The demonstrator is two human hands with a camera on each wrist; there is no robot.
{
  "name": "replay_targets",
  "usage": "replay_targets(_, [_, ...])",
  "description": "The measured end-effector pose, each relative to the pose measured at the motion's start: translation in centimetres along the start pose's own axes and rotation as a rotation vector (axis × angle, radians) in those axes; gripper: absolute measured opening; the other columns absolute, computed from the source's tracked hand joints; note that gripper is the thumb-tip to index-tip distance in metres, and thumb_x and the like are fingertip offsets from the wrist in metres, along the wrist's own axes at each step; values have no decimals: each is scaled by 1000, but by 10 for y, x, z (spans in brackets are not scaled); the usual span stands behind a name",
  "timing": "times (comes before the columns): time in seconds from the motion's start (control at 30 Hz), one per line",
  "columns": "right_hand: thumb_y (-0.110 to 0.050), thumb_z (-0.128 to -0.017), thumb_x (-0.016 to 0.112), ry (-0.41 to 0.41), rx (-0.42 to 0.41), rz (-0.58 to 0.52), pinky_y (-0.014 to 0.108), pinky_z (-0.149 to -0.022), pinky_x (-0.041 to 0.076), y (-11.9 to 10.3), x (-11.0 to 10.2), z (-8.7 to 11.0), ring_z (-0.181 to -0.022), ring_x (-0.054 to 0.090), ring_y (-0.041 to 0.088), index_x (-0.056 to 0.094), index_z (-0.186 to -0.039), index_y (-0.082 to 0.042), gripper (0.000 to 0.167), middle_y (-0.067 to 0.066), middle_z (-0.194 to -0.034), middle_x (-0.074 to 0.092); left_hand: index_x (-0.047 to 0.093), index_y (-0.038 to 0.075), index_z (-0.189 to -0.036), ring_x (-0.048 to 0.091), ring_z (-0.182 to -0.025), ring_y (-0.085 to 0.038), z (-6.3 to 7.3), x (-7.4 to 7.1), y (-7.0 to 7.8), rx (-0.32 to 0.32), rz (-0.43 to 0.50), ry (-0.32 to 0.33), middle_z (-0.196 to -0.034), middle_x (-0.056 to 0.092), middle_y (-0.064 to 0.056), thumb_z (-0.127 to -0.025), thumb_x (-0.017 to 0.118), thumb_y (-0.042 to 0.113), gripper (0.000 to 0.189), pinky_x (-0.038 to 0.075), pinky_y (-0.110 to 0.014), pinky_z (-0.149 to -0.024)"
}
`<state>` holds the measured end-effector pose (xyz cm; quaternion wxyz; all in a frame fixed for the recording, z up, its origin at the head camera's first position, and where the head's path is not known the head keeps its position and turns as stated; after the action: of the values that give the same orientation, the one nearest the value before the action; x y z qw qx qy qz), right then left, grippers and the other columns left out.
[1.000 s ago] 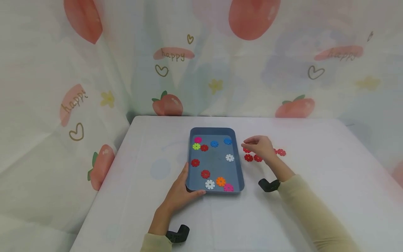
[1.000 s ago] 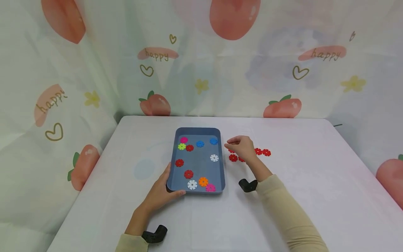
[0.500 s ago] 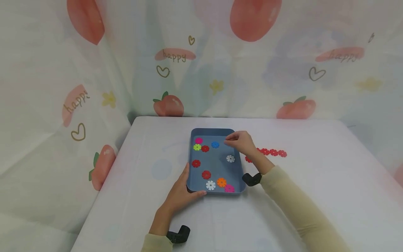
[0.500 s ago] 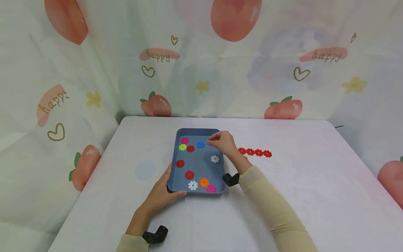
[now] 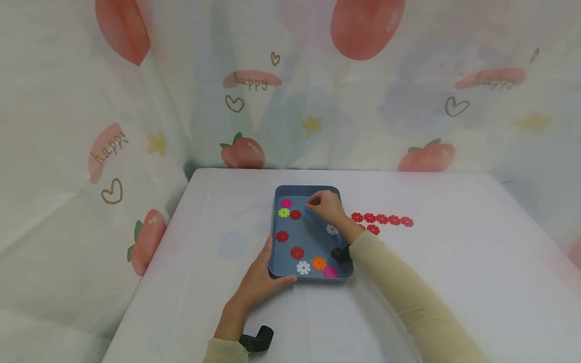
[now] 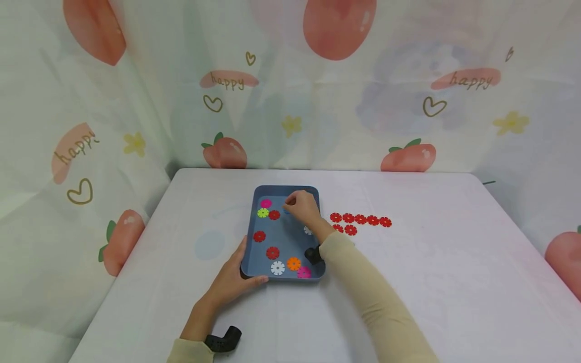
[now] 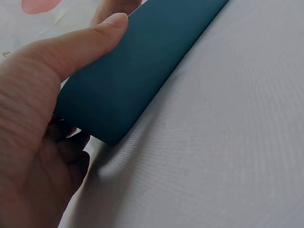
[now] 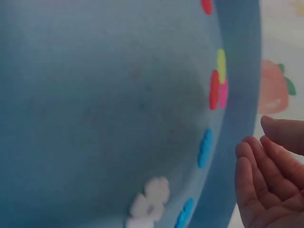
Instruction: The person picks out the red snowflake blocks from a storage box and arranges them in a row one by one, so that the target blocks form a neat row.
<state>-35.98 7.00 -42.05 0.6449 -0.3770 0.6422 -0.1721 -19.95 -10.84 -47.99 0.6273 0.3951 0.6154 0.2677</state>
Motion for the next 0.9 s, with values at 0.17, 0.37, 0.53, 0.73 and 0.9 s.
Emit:
replay_targets(0.17, [-14,-83,68,-24,-31,9,34,-71,52,-1,16,-4,-79,60,23,67,-95,2,20,12,-90,66,8,15,-149,18,-136,-21,0,0,-2,-4,6,-2,-152,15,0,-70,74,51,109,29,-46,-103])
replay_targets(0.37, [-16,-82,69,-44,-38,6,35,-75,52,1,29,-7,-85,60,24,65,-102,4,28,13,-96,65,9,14,-149,17,-136,-16,0,1,-2,0,-3,-4,-152,13,4,-70,73,52,108,27,-44,-104])
replay_targets(0.53, [-19,-80,73,-87,-55,29,37,-82,49,3,38,-9,-93,59,27,59,-111,5,41,16,-104,63,10,12,-149,18,-136,-17,0,0,-1,5,-10,0,-152,14,2,-71,73,52,107,27,-45,-104])
replay_targets(0.73, [-17,-78,74,-128,-79,67,39,-88,46,1,42,-11,-99,57,28,56,-116,5,47,17,-108,62,10,13,-149,18,-136,-18,-1,-1,-1,14,-12,-1,-152,14,2,-71,73,52,108,28,-45,-104])
replay_targets(0.9, [-14,-79,73,-148,-91,96,38,-88,46,-1,45,-13,-98,57,27,57,-116,5,44,16,-107,62,10,14,-149,18,-136,-17,-1,-1,-2,6,-4,1,-152,14,3,-71,73,51,107,28,-45,-103])
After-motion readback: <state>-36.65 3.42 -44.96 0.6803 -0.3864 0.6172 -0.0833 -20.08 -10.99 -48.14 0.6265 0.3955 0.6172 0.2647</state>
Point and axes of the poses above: each hand's wrist, its own z-axis away from the middle knuckle, its own x-axis out of the palm, y = z × x, the point moved 5 cm from there along -z, towards the middle knuckle
